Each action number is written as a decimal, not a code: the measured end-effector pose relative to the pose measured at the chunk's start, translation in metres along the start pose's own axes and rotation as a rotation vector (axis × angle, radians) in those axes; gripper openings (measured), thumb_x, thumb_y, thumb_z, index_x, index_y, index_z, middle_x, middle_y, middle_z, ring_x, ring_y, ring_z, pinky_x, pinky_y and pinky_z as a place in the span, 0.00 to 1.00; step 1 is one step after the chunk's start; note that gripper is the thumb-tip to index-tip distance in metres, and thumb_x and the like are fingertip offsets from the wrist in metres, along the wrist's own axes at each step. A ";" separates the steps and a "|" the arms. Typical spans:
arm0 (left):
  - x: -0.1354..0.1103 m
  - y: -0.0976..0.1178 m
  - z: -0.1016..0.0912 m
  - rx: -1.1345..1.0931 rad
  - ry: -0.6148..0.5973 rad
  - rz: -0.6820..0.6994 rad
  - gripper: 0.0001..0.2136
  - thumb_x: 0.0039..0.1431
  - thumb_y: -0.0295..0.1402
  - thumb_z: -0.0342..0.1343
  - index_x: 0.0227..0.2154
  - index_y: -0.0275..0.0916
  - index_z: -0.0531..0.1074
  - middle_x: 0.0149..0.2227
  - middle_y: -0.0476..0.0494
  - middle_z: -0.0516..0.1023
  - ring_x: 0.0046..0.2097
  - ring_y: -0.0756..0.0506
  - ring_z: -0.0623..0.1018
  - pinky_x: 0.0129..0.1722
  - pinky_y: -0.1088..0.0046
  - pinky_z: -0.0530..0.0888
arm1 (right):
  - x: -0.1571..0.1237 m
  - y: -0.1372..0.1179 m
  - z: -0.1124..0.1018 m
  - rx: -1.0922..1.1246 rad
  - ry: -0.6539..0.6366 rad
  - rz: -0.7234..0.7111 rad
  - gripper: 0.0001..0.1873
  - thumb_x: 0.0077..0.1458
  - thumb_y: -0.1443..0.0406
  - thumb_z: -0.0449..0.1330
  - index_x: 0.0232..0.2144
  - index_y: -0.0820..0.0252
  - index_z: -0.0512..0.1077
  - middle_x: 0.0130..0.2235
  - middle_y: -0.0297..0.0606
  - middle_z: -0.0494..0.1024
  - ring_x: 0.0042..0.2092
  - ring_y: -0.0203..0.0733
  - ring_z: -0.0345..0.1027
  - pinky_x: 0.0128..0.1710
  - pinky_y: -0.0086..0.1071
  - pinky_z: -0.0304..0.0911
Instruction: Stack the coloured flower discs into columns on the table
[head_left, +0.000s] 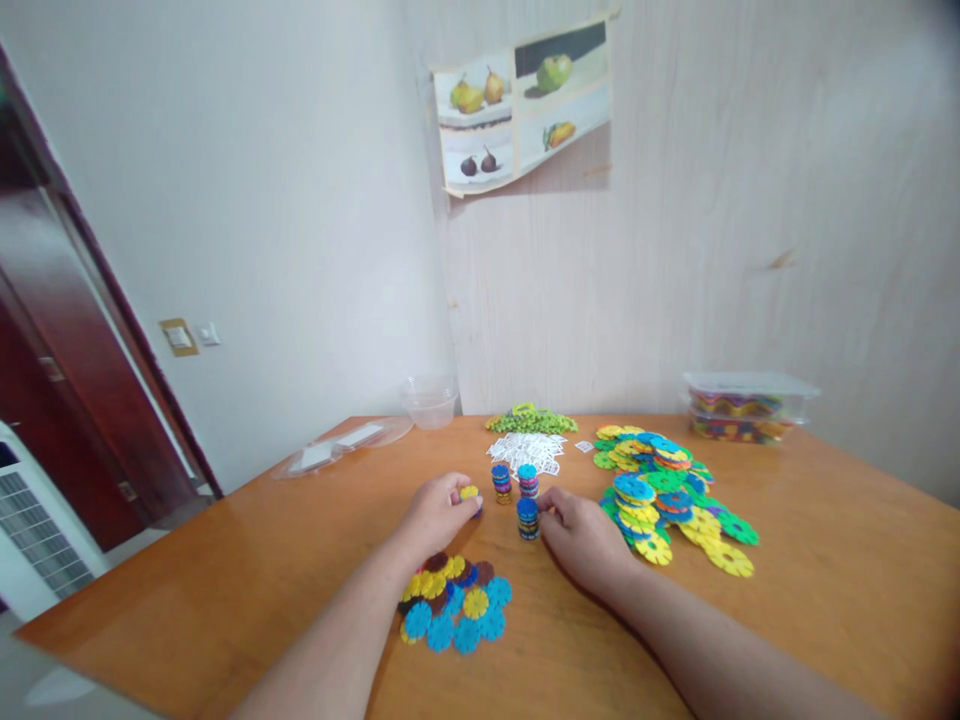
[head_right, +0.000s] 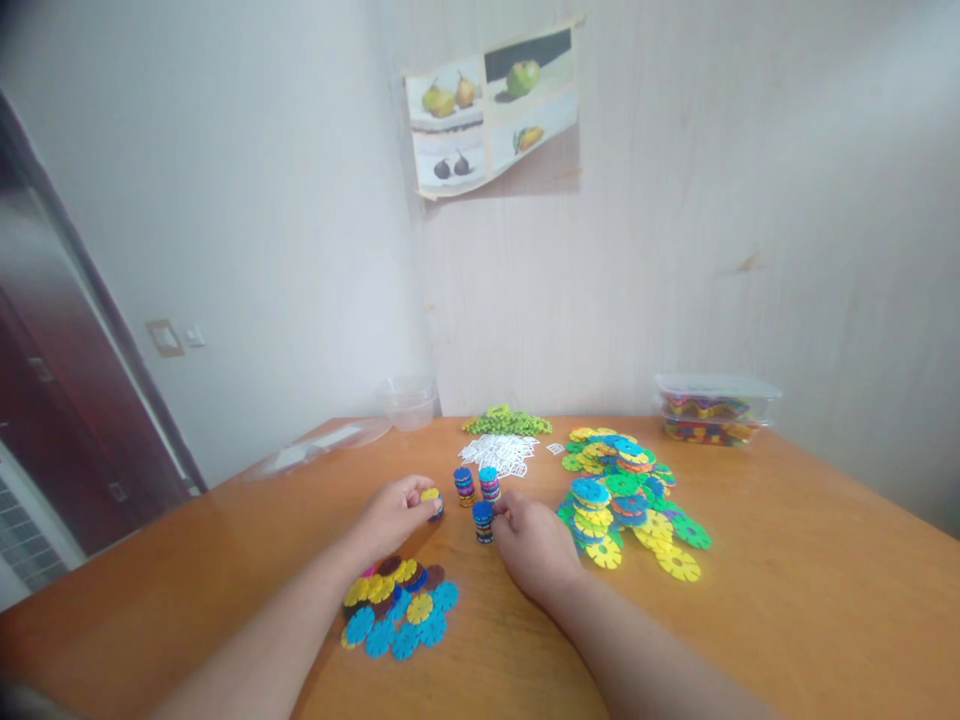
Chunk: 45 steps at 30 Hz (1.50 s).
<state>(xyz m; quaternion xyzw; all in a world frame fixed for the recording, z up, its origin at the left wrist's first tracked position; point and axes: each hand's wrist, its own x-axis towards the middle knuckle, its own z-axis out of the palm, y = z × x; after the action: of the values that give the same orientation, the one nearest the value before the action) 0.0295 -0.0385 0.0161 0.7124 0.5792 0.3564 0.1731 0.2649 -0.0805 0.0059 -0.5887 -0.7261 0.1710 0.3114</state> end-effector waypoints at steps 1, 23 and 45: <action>0.000 0.000 0.000 0.006 -0.007 0.000 0.19 0.48 0.46 0.59 0.39 0.38 0.77 0.27 0.48 0.73 0.30 0.47 0.72 0.31 0.74 0.65 | 0.000 -0.001 0.000 -0.006 -0.004 0.005 0.11 0.57 0.64 0.51 0.37 0.55 0.73 0.34 0.36 0.79 0.36 0.39 0.70 0.32 0.27 0.53; 0.013 -0.043 -0.043 -0.036 0.177 -0.138 0.23 0.53 0.55 0.49 0.19 0.38 0.66 0.19 0.52 0.65 0.25 0.50 0.66 0.25 0.75 0.57 | -0.006 0.005 0.000 0.023 0.227 -0.033 0.14 0.56 0.60 0.50 0.40 0.56 0.72 0.24 0.32 0.73 0.26 0.38 0.65 0.26 0.27 0.52; 0.024 -0.062 -0.033 -0.034 0.137 -0.141 0.20 0.54 0.50 0.48 0.18 0.39 0.63 0.16 0.53 0.61 0.23 0.50 0.63 0.23 0.74 0.52 | -0.053 -0.053 0.002 -0.129 -0.265 -0.249 0.16 0.47 0.69 0.55 0.40 0.55 0.73 0.31 0.33 0.73 0.31 0.35 0.63 0.28 0.26 0.51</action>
<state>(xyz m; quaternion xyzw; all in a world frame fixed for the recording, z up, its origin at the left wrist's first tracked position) -0.0355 -0.0041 0.0051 0.6406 0.6323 0.4011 0.1699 0.2295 -0.1445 0.0239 -0.4855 -0.8374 0.1601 0.1934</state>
